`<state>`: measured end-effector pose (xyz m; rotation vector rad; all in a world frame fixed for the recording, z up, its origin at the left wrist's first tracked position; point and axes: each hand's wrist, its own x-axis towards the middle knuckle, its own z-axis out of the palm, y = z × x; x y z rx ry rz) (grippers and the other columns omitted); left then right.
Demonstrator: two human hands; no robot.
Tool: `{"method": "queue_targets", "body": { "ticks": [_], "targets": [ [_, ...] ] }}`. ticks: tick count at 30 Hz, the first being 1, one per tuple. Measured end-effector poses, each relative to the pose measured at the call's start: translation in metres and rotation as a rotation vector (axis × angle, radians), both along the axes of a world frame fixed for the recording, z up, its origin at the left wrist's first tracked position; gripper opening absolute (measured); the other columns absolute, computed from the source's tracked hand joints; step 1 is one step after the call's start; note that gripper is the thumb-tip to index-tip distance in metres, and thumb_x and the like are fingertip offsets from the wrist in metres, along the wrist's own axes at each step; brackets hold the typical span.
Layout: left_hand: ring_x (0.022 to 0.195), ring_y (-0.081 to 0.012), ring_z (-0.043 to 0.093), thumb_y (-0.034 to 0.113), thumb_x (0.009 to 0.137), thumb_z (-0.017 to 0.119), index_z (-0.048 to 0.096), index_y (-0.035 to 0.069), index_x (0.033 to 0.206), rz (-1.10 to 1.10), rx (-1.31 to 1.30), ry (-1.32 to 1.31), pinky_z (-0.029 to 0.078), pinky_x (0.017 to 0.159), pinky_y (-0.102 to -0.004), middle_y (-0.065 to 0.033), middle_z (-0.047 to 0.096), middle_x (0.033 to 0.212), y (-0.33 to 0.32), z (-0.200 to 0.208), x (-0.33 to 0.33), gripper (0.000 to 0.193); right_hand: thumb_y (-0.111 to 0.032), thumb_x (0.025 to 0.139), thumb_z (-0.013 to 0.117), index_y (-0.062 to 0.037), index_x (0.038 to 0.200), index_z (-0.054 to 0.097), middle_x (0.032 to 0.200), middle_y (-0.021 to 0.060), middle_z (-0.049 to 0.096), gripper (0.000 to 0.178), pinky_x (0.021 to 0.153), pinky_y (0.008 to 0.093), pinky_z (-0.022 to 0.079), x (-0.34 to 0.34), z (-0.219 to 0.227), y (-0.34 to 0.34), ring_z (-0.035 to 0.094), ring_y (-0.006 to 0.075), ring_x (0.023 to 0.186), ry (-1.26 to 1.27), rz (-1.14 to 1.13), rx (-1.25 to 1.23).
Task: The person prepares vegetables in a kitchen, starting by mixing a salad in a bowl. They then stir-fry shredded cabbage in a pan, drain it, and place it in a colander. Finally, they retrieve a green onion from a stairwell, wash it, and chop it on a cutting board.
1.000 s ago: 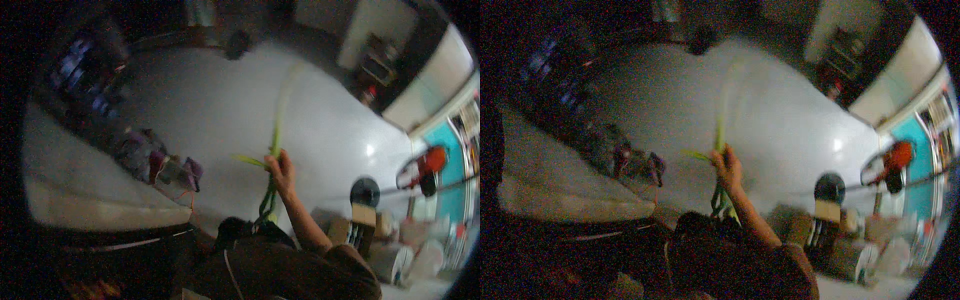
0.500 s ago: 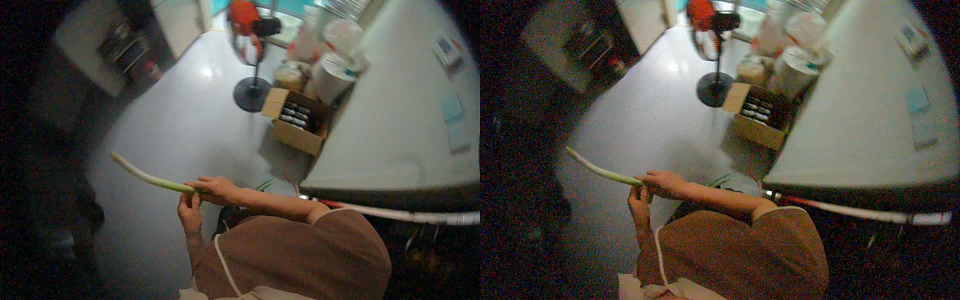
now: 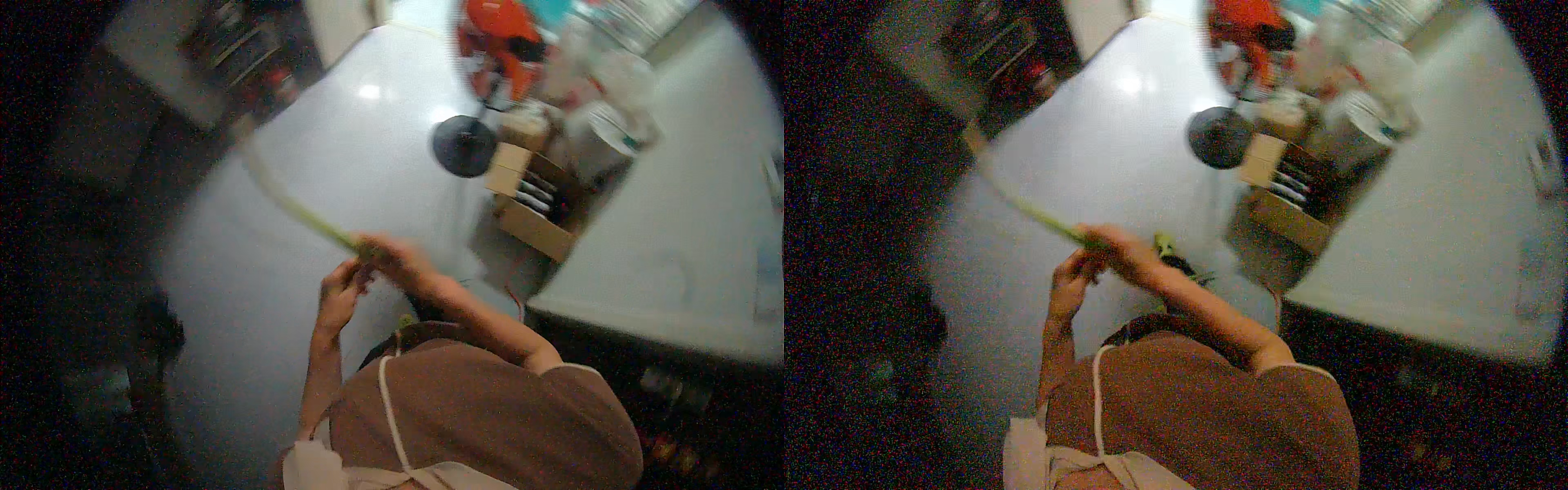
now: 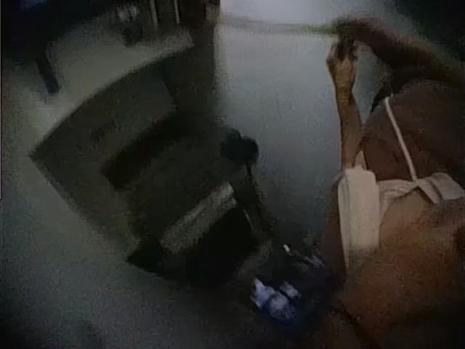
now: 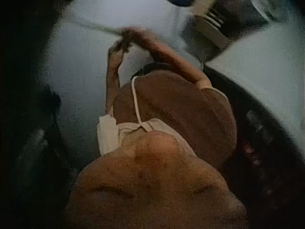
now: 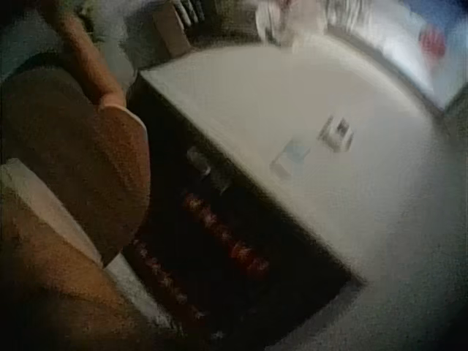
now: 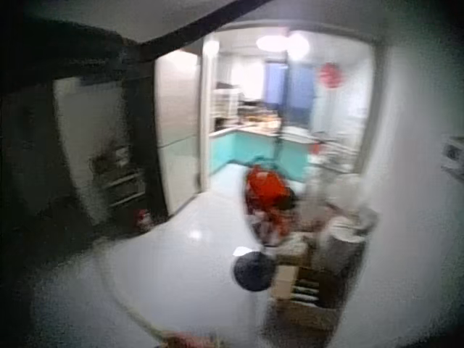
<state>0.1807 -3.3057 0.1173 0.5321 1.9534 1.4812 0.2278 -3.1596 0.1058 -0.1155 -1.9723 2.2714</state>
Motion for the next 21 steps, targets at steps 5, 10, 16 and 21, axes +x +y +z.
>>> {"method": "queue_targets", "body": {
  "ticks": [5,10,16,21],
  "targets": [
    [0.059,-0.0093,0.054,0.011,0.087,0.050,0.061,0.003,0.101,0.031,-0.068,0.306,0.045,0.054,-0.0241,-0.0037,0.062,0.073,0.040,0.014,-0.103,0.019,-0.006,0.084,0.059,-0.0022,0.120,0.049,0.086,0.0073,0.060,0.038,0.069,0.0266,0.050,-0.100,-0.001,0.040,0.059,0.0137,0.076,0.005,-0.137,-0.131],
    [0.058,-0.0099,0.055,0.012,0.087,0.051,0.061,0.003,0.099,0.076,-0.163,0.325,0.046,0.054,-0.0248,-0.0036,0.062,0.070,0.086,0.037,-0.217,0.018,-0.010,0.084,0.059,-0.0008,0.119,0.048,0.089,0.0082,0.060,0.038,0.070,0.0258,0.049,-0.220,0.031,0.095,0.058,0.0132,0.077,-0.059,-0.034,-0.120],
    [0.064,-0.0207,0.062,0.017,0.084,0.056,0.061,0.004,0.092,0.144,-0.128,0.281,0.048,0.059,-0.0310,-0.0095,0.064,0.073,0.154,0.058,-0.345,0.016,-0.012,0.084,0.058,0.0008,0.119,0.047,0.093,0.0092,0.060,0.039,0.071,0.0259,0.049,-0.343,0.053,0.168,0.058,0.0145,0.080,-0.072,0.052,-0.012],
    [0.066,-0.0246,0.062,0.016,0.078,0.064,0.056,0.005,0.087,0.114,-0.079,0.630,0.047,0.058,-0.0341,-0.0103,0.063,0.074,0.222,0.090,-0.428,0.016,-0.012,0.085,0.057,0.0013,0.118,0.048,0.086,0.0091,0.061,0.037,0.067,0.0257,0.050,-0.428,0.093,0.238,0.059,0.0138,0.075,-0.067,-0.035,-0.015]
  ]
}}
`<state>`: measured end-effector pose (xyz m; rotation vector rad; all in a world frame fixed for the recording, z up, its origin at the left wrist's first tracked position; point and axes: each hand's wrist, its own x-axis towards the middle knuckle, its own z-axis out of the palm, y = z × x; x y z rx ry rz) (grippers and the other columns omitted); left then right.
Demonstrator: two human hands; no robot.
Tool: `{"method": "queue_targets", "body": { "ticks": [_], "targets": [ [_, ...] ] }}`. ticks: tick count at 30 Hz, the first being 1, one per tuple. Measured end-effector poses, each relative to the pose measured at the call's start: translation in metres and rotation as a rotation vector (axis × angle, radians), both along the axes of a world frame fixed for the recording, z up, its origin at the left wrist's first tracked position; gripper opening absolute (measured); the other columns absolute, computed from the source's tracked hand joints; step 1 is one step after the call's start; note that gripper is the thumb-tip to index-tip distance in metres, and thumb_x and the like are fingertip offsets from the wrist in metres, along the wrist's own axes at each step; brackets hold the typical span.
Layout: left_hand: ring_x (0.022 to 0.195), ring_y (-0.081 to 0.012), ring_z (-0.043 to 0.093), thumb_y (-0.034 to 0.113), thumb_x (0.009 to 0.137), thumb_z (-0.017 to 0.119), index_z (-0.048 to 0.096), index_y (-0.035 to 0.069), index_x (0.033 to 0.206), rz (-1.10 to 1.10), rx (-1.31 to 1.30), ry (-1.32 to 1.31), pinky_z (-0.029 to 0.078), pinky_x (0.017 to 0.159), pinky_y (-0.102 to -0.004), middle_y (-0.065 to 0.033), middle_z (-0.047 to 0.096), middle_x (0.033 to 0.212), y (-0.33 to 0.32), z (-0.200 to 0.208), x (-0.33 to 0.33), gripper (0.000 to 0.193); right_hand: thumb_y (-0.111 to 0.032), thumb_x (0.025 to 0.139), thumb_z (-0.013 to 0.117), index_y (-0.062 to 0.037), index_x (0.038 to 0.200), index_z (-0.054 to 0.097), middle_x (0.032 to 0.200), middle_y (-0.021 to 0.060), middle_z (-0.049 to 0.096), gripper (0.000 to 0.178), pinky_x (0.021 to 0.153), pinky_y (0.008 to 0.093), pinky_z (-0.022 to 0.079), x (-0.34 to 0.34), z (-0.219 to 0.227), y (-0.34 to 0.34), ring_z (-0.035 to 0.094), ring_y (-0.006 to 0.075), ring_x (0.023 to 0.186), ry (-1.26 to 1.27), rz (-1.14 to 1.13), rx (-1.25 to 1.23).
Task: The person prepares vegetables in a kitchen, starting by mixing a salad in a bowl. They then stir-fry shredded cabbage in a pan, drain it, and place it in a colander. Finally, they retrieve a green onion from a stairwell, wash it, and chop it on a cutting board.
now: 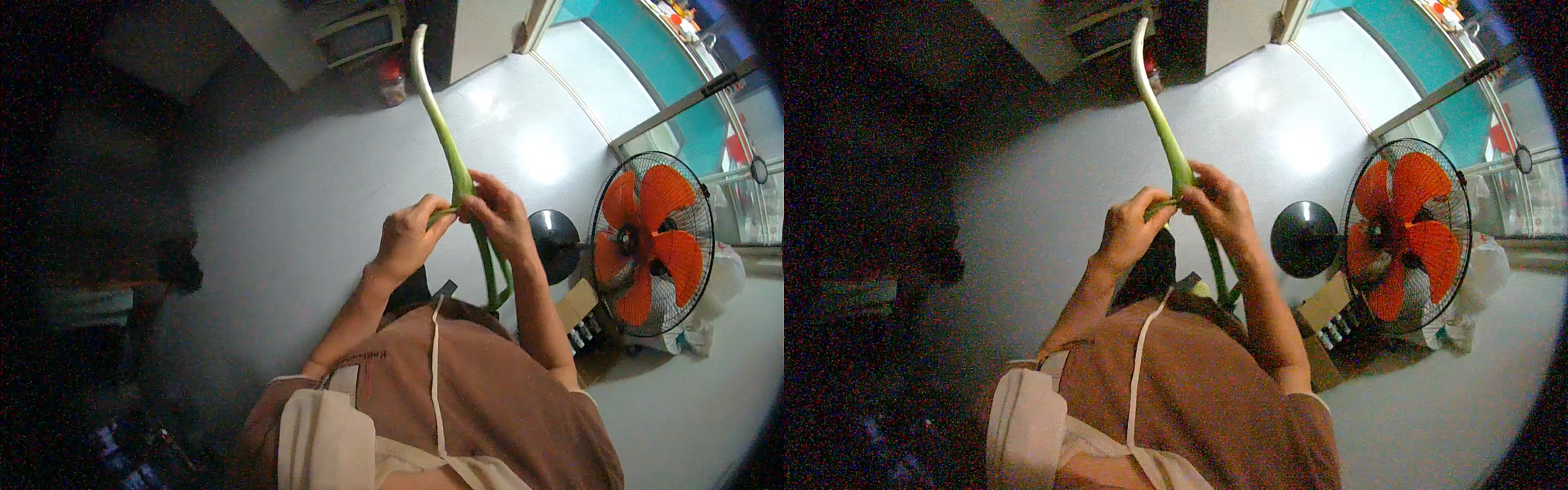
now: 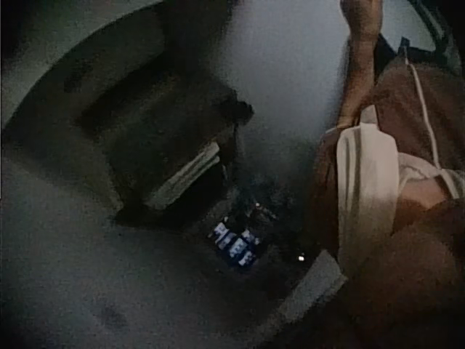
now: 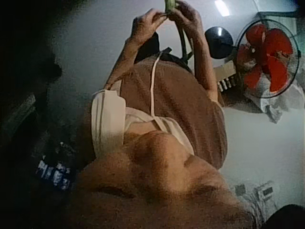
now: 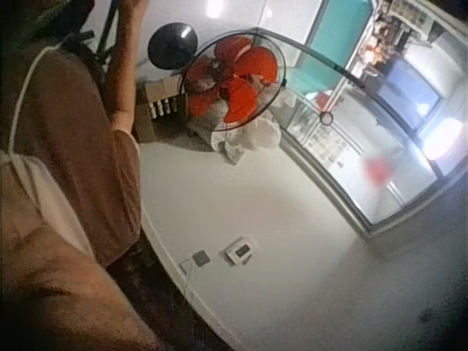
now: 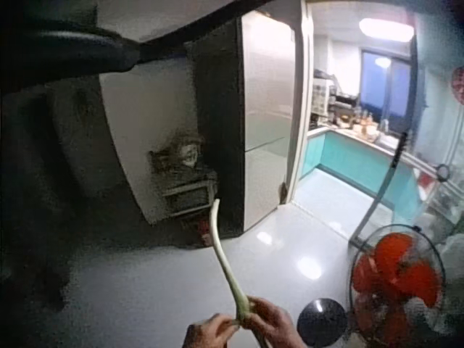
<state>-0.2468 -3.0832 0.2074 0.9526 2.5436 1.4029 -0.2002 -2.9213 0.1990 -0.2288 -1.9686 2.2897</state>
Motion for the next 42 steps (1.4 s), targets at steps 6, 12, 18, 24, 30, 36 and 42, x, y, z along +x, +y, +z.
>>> {"method": "queue_targets", "body": {
  "ticks": [6,12,18,24,30,36,42],
  "targets": [
    [0.062,-0.0256,0.060,0.017,0.077,0.065,0.060,0.007,0.083,-0.211,-0.126,0.161,0.045,0.055,-0.0332,-0.0097,0.062,0.072,0.046,-0.003,-0.062,0.013,-0.010,0.084,0.057,0.0014,0.118,0.049,0.079,0.0085,0.060,0.036,0.060,0.0244,0.050,-0.022,-0.002,0.044,0.059,0.0133,0.066,-0.055,-0.180,-0.018],
    [0.058,-0.0095,0.054,0.014,0.080,0.062,0.062,0.005,0.085,-0.351,-0.058,-0.076,0.044,0.055,-0.0256,-0.0041,0.060,0.066,0.119,0.004,-0.180,0.010,-0.010,0.083,0.056,0.0001,0.119,0.049,0.077,0.0068,0.059,0.038,0.058,0.0242,0.047,-0.075,0.009,0.105,0.056,0.0115,0.065,-0.217,-0.302,-0.059],
    [0.063,-0.0071,0.053,0.013,0.083,0.058,0.060,0.004,0.085,-0.145,0.219,-0.022,0.044,0.058,-0.0223,-0.0014,0.059,0.070,0.142,-0.071,-0.293,0.009,-0.010,0.084,0.056,0.0008,0.123,0.045,0.079,0.0060,0.055,0.042,0.056,0.0217,0.044,-0.111,-0.057,0.100,0.052,0.0094,0.063,-0.331,-0.291,0.013],
    [0.058,-0.0059,0.048,0.018,0.085,0.056,0.054,0.007,0.102,-0.320,0.057,-0.594,0.040,0.050,-0.0196,-0.0007,0.058,0.077,0.216,-0.061,-0.321,0.020,-0.009,0.085,0.054,0.0019,0.123,0.044,0.079,0.0055,0.054,0.040,0.056,0.0213,0.044,-0.158,-0.074,0.164,0.053,0.0094,0.063,-0.269,-0.378,-0.158],
    [0.055,-0.0061,0.047,0.023,0.081,0.061,0.055,-0.001,0.102,-0.559,0.012,-0.930,0.038,0.046,-0.0198,-0.0021,0.055,0.073,0.455,-0.080,-0.349,0.032,-0.008,0.084,0.054,-0.0056,0.122,0.047,0.074,0.0055,0.057,0.039,0.053,0.0232,0.046,-0.266,-0.070,0.382,0.055,0.0090,0.060,-0.305,-0.452,0.091],
    [0.046,-0.0019,0.040,0.019,0.084,0.058,0.058,0.004,0.083,-0.562,0.022,-1.211,0.028,0.039,-0.0159,0.0027,0.050,0.062,0.600,-0.112,-0.423,0.015,-0.007,0.084,0.054,-0.0077,0.123,0.048,0.073,0.0033,0.056,0.040,0.052,0.0233,0.045,-0.315,-0.087,0.520,0.052,0.0087,0.057,-0.299,-0.517,0.076],
    [0.044,0.0000,0.038,0.015,0.087,0.054,0.054,0.004,0.087,-0.612,0.245,-1.760,0.029,0.037,-0.0137,0.0005,0.053,0.069,0.801,-0.117,-0.511,0.011,-0.007,0.085,0.054,-0.0078,0.124,0.047,0.069,0.0014,0.053,0.040,0.051,0.0224,0.044,-0.378,-0.080,0.687,0.051,0.0077,0.055,-0.357,-0.699,0.140]
  ]
}}
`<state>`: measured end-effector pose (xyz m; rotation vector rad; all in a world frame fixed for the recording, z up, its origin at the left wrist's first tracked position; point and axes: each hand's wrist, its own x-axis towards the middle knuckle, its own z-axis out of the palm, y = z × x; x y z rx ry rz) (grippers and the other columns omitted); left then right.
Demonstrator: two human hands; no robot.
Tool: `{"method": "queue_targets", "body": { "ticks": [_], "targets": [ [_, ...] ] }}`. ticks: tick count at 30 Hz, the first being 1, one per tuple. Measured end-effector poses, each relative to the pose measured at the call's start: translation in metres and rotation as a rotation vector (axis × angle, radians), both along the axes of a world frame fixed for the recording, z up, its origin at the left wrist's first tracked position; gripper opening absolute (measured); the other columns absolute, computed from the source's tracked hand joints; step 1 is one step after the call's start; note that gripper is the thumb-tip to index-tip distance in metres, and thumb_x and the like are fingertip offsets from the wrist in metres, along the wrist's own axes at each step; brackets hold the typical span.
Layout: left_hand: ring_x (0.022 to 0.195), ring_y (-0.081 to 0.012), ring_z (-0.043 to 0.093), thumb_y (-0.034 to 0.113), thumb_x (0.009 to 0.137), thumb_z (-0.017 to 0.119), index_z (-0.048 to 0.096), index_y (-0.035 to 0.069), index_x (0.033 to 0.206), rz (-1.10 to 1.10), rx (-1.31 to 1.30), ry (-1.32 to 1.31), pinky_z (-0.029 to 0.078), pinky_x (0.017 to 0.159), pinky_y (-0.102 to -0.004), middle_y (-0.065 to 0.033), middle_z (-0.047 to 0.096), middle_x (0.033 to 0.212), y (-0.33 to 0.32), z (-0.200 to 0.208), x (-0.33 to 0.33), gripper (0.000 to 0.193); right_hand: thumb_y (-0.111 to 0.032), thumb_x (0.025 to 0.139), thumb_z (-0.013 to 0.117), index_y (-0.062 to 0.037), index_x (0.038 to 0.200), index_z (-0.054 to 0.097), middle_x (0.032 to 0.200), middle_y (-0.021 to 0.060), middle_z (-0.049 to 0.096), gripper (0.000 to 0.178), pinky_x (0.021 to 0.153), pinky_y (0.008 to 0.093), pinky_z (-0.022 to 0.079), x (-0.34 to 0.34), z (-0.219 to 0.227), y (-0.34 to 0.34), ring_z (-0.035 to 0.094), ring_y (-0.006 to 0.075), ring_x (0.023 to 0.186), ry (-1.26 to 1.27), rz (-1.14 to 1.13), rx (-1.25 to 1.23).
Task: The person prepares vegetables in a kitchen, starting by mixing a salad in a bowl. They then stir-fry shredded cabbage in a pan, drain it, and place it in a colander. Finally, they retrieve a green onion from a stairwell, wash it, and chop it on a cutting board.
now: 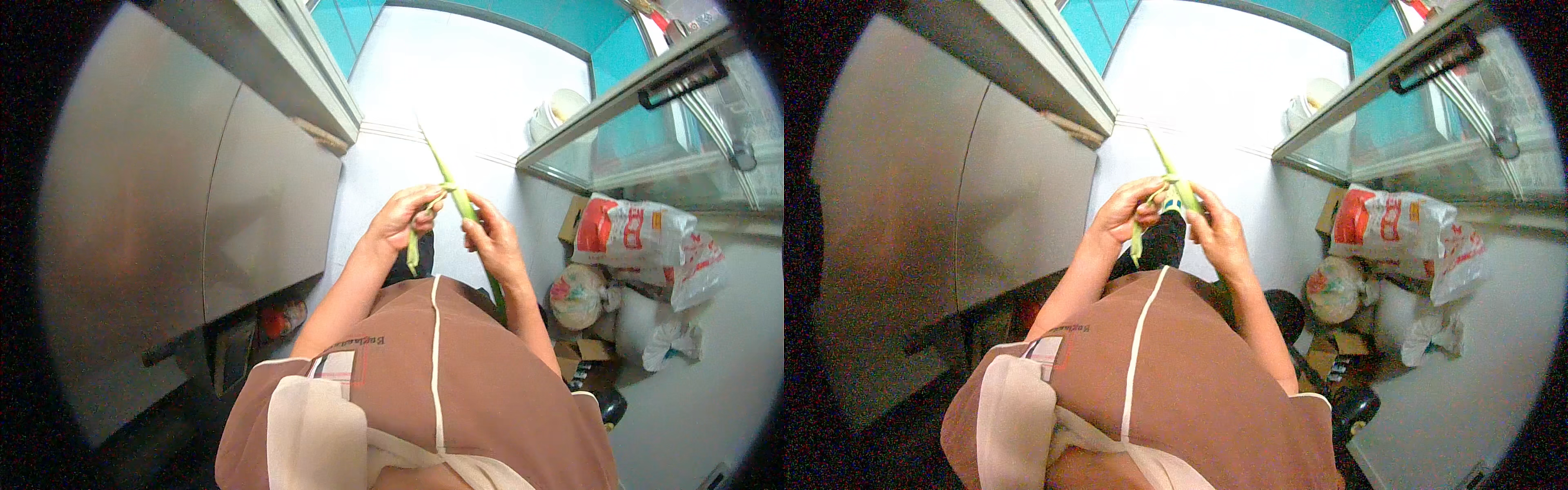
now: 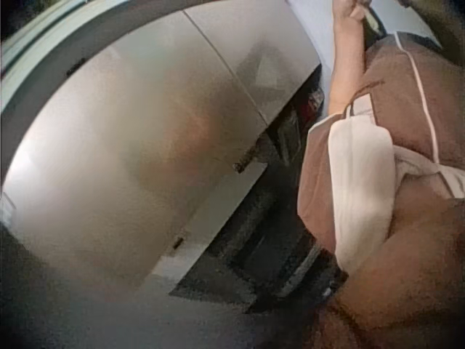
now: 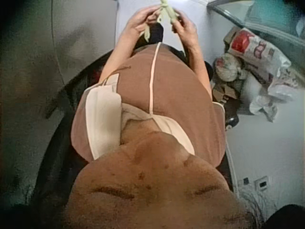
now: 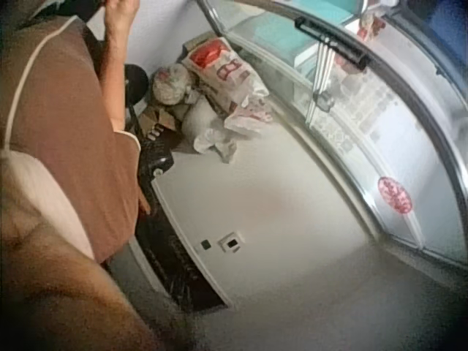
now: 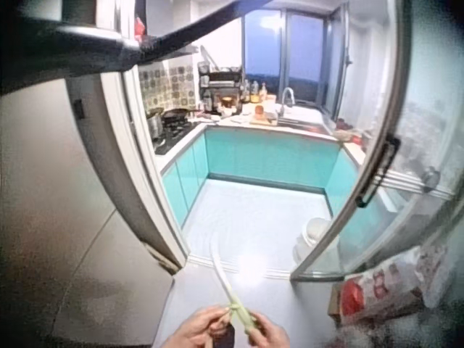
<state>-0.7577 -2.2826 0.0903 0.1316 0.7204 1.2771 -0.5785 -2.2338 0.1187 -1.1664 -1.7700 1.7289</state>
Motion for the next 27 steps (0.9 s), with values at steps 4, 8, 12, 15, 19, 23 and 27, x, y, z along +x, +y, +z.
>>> {"method": "queue_targets", "body": {
  "ticks": [4,8,12,15,19,23,27],
  "targets": [
    [0.043,-0.0010,0.039,0.014,0.089,0.049,0.051,0.004,0.089,-0.051,-0.107,-0.233,0.029,0.037,-0.0136,0.0003,0.054,0.068,0.163,0.021,-0.027,0.010,-0.004,0.084,0.053,-0.0070,0.124,0.047,0.069,0.0002,0.052,0.040,0.049,0.0217,0.042,-0.009,0.038,0.122,0.049,0.0063,0.055,0.017,-0.134,-0.077],
    [0.047,-0.0017,0.039,0.013,0.090,0.046,0.048,0.001,0.094,-0.077,-0.101,-0.381,0.032,0.038,-0.0137,-0.0030,0.054,0.072,0.307,0.020,-0.061,0.013,-0.004,0.085,0.053,-0.0067,0.124,0.047,0.071,-0.0002,0.051,0.040,0.049,0.0205,0.040,-0.020,0.052,0.209,0.047,0.0055,0.055,-0.019,-0.255,-0.072],
    [0.047,-0.0032,0.040,0.012,0.089,0.047,0.049,0.002,0.093,-0.081,-0.152,-0.449,0.033,0.038,-0.0158,-0.0034,0.054,0.072,0.416,0.017,-0.083,0.011,-0.003,0.085,0.052,-0.0042,0.124,0.046,0.074,-0.0002,0.050,0.039,0.050,0.0191,0.038,-0.015,0.055,0.263,0.046,0.0051,0.057,-0.061,-0.297,-0.120],
    [0.048,-0.0040,0.042,0.011,0.085,0.052,0.052,0.005,0.089,-0.115,-0.100,-0.468,0.033,0.039,-0.0158,-0.0013,0.056,0.072,0.526,-0.025,-0.116,0.007,-0.002,0.085,0.052,-0.0038,0.124,0.046,0.075,-0.0004,0.051,0.039,0.051,0.0183,0.038,-0.006,0.048,0.320,0.046,0.0046,0.057,-0.099,-0.290,-0.180],
    [0.048,-0.0042,0.041,0.015,0.086,0.052,0.051,0.005,0.085,0.147,-0.214,-0.213,0.031,0.037,-0.0155,-0.0009,0.054,0.070,0.654,-0.030,-0.130,0.010,-0.003,0.084,0.052,-0.0049,0.122,0.048,0.072,-0.0005,0.052,0.038,0.052,0.0203,0.041,0.015,0.032,0.392,0.047,0.0050,0.055,0.004,-0.324,-0.277],
    [0.048,-0.0051,0.042,0.018,0.087,0.051,0.050,0.004,0.083,0.011,-0.230,0.091,0.031,0.035,-0.0153,-0.0035,0.054,0.074,0.740,-0.052,-0.133,0.014,-0.002,0.085,0.051,-0.0031,0.124,0.046,0.076,0.0008,0.052,0.039,0.051,0.0206,0.040,0.040,0.033,0.443,0.047,0.0055,0.056,0.013,-0.347,-0.413],
    [0.048,-0.0067,0.042,0.017,0.088,0.049,0.050,0.003,0.084,-0.227,-0.281,0.380,0.030,0.033,-0.0167,-0.0061,0.054,0.072,0.799,-0.084,-0.081,0.015,-0.002,0.085,0.051,-0.0023,0.125,0.043,0.074,0.0018,0.052,0.041,0.051,0.0207,0.039,0.047,0.034,0.493,0.047,0.0059,0.056,0.074,-0.535,-0.407]
  ]
}}
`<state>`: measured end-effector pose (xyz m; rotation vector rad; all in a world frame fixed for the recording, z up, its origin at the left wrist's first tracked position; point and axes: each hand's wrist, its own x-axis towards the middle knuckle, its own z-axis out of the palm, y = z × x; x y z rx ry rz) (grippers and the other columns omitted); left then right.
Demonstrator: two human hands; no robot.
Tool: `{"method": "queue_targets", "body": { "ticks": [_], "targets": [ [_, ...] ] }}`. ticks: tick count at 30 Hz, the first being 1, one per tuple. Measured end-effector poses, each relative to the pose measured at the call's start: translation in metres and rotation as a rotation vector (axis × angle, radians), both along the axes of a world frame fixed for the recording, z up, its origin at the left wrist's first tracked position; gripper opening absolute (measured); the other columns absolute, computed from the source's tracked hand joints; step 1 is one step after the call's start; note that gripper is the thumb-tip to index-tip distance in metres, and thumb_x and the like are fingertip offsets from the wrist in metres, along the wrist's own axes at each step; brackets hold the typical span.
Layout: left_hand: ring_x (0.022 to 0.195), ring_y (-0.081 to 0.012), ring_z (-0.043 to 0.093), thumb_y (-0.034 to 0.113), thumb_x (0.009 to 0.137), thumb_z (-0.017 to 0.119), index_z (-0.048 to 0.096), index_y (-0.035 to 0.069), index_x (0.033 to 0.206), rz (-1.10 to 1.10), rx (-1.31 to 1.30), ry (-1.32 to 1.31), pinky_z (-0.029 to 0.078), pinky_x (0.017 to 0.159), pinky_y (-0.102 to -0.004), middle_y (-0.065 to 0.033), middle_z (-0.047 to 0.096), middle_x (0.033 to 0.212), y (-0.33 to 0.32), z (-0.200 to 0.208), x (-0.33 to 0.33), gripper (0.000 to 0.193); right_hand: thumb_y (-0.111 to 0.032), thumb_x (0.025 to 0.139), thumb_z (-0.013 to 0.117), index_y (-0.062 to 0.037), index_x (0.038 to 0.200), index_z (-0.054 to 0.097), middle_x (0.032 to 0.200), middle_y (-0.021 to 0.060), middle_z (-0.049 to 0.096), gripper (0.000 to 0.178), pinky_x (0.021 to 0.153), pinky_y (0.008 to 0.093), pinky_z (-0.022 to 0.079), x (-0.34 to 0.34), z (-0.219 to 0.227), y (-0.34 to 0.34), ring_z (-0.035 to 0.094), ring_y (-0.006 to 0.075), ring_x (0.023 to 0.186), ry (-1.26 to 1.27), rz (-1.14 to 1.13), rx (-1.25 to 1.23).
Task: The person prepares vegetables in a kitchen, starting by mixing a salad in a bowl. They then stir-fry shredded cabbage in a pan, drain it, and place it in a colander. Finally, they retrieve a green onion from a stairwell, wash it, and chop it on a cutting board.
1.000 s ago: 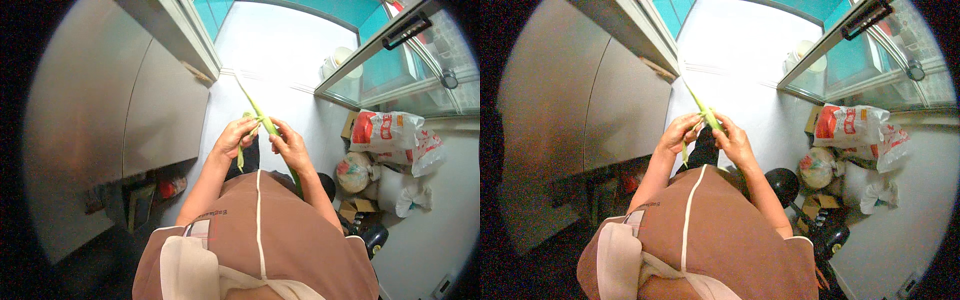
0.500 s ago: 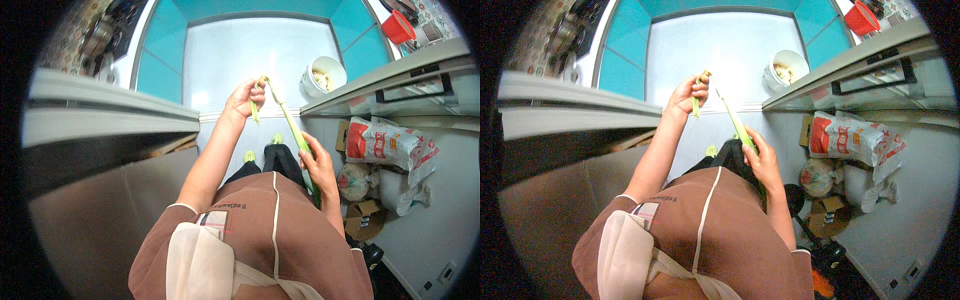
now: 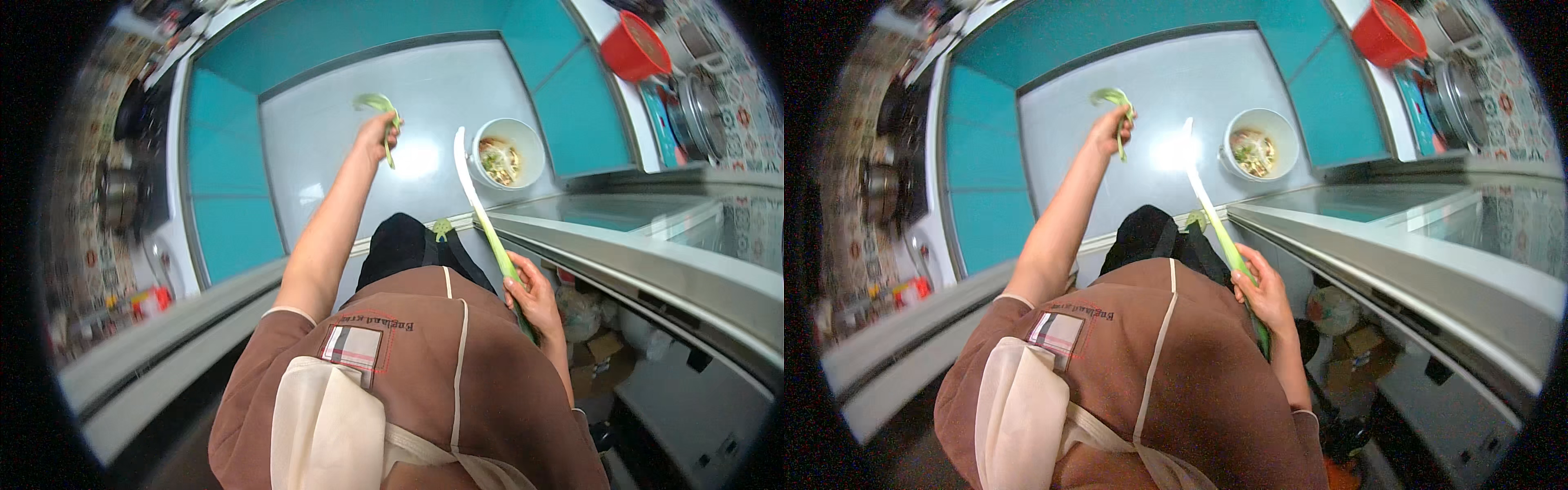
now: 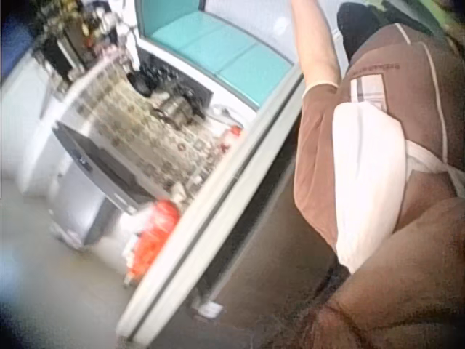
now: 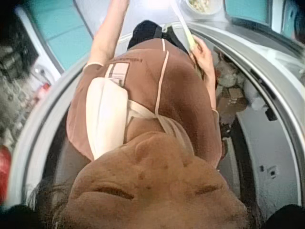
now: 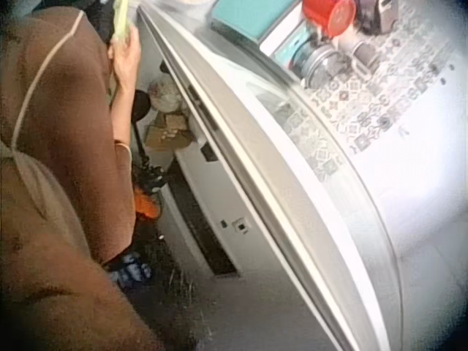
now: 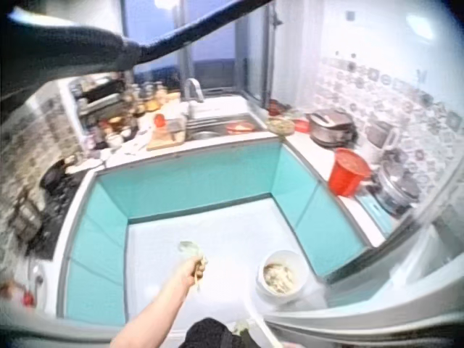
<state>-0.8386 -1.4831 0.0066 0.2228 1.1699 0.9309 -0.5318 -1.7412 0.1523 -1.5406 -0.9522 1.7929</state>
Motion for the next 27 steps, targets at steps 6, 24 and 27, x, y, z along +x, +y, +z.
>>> {"method": "queue_targets", "body": {
  "ticks": [6,24,27],
  "targets": [
    [0.044,-0.0067,0.041,0.017,0.084,0.055,0.054,0.003,0.088,-0.536,-0.175,0.097,0.029,0.032,-0.0195,-0.0047,0.056,0.071,0.041,-0.046,0.139,0.014,-0.004,0.087,0.051,-0.0004,0.127,0.038,0.074,0.0022,0.050,0.042,0.052,0.0204,0.038,-0.002,-0.004,0.047,0.046,0.0073,0.058,-0.050,-0.317,0.023],
    [0.075,-0.0106,0.060,0.008,0.080,0.062,0.057,0.001,0.100,-1.279,0.387,-0.206,0.050,0.064,-0.0207,-0.0073,0.063,0.087,0.247,0.092,0.244,0.022,-0.009,0.082,0.055,-0.0165,0.121,0.049,0.103,0.0107,0.058,0.040,0.073,0.0355,0.047,-0.055,0.005,0.266,0.058,0.0293,0.089,-1.090,-0.682,0.105],
    [0.076,-0.0116,0.061,0.005,0.081,0.059,0.058,-0.001,0.101,-1.271,0.389,-0.229,0.051,0.066,-0.0210,-0.0086,0.064,0.089,0.259,0.094,0.248,0.021,-0.006,0.080,0.055,-0.0194,0.120,0.051,0.090,0.0078,0.058,0.042,0.064,0.0365,0.047,-0.048,0.009,0.279,0.059,0.0276,0.078,-1.245,-0.633,0.104]
  ]
}}
